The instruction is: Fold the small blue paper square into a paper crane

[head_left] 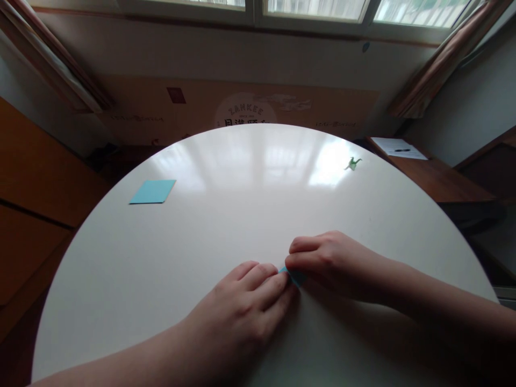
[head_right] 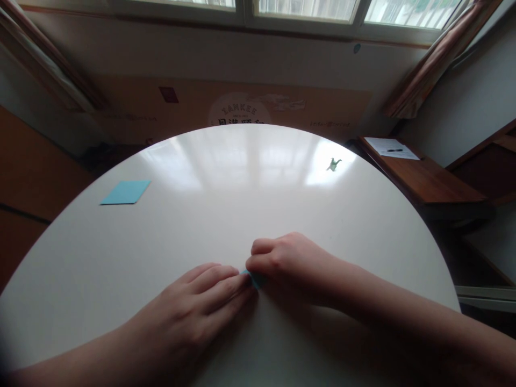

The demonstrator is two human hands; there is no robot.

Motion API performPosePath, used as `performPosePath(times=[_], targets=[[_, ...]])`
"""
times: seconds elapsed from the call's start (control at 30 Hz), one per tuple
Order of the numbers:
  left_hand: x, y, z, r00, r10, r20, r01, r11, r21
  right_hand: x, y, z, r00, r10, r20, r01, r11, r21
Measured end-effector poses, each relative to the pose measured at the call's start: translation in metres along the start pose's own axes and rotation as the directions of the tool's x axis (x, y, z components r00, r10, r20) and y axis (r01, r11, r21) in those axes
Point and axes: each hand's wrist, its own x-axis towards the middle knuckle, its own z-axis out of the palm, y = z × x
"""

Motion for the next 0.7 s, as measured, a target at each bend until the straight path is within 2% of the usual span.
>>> performPosePath(times=[0.1, 0.3, 0.7], targets=[[0.0, 0.001, -0.001, 1.0, 0.002, 0.004, -0.002, 1.0, 0.01, -0.002, 0.002, -0.003, 0.998, -0.054, 0.04, 0.057, 0.995, -0.084], [-0.002, 0.0, 0.001, 1.0, -0.001, 0.005, 0.001, 1.0, -0.014, -0.007, 0.0, -0.011, 0.993, -0.06, 0.104, 0.076, 0.984, -0.161], [-0.003, 0.0, 0.0, 1.0, -0.003, -0.008, 0.003, 1.0, -0.014, -0.011, 0.0, -0.021, 0.983, -0.048, 0.175, 0.064, 0.994, -0.089]])
